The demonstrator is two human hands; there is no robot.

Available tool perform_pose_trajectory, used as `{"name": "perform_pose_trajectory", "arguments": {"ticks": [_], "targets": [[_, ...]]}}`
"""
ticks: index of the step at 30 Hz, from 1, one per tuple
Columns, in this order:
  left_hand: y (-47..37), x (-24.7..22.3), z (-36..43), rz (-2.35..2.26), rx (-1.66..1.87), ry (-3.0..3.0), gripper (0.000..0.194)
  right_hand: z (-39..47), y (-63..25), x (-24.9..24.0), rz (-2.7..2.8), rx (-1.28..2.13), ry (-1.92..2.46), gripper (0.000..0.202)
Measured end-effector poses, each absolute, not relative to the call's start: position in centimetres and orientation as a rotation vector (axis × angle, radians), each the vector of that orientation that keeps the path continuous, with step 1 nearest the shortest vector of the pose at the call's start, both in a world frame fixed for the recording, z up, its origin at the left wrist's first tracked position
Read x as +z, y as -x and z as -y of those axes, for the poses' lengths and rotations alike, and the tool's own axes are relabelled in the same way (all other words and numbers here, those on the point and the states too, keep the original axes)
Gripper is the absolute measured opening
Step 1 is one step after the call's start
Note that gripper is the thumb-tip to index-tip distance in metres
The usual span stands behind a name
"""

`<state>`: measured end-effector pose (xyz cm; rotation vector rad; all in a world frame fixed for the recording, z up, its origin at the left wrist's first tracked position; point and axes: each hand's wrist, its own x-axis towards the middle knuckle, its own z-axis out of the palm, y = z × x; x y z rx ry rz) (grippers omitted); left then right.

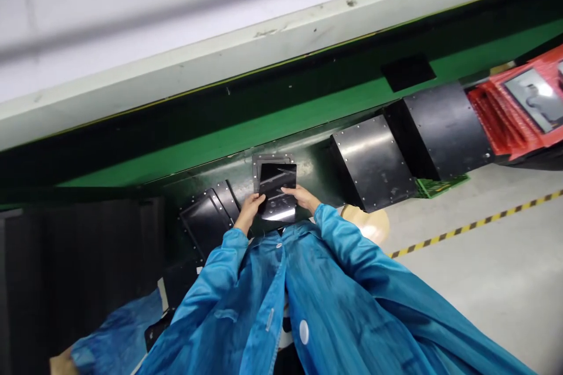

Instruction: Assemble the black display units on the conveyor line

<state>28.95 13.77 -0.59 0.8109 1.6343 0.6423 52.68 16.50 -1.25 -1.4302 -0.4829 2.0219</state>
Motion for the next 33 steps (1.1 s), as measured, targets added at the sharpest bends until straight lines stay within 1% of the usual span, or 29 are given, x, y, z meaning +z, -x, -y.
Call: {"name": "perform_pose_trajectory", "arguments": {"ticks": [4, 6, 9, 13, 17, 22, 24, 26, 28, 30, 33], "targets": [[-29.0, -2.2, -13.2, -1.617, 0.745, -0.706, 0.043, -17.5, -51.8, -2.1, 0.539, 1.960, 1.504, 0.026], [-29.5, -2.7, -13.6, -1.648, 0.800, -0.698, 0.037, -17.8, -51.3, -2.5, 0.568, 1.862, 1.590, 0.028], [-30.3, -3.5, -14.2, -1.745, 0.788, -0.733, 0.031, -18.2, -50.8, -3.1, 0.627, 1.662, 1.779, 0.030], [-30.6, -4.2, -14.2, -1.891, 0.742, -0.815, 0.034, -18.1, -50.6, -3.5, 0.775, 1.416, 1.987, 0.033], [-30.1, -4.8, -13.8, -1.949, 0.700, -0.904, 0.038, -17.7, -50.4, -3.7, 0.940, 1.254, 2.073, 0.038], [-30.2, -4.9, -13.8, -2.013, 0.706, -0.938, 0.033, -18.0, -50.0, -3.1, 1.114, 1.092, 2.284, 0.032], [-30.3, -4.6, -14.0, -2.040, 0.683, -0.936, 0.032, -18.4, -50.0, -2.7, 1.196, 1.030, 2.302, 0.035], [-30.3, -4.2, -14.4, -2.067, 0.657, -0.990, 0.038, -18.7, -50.0, -2.4, 1.208, 0.990, 2.299, 0.042], [-30.2, -3.8, -14.7, -2.088, 0.630, -1.095, 0.045, -18.8, -50.3, -2.2, 1.193, 1.008, 2.308, 0.044], [-30.1, -3.5, -15.0, -2.099, 0.599, -1.190, 0.048, -18.6, -50.6, -2.2, 1.205, 1.062, 2.334, 0.040], [-30.0, -3.3, -15.1, -2.058, 0.541, -1.251, 0.045, -17.8, -51.2, -2.3, 1.224, 1.130, 2.378, 0.033]]}}
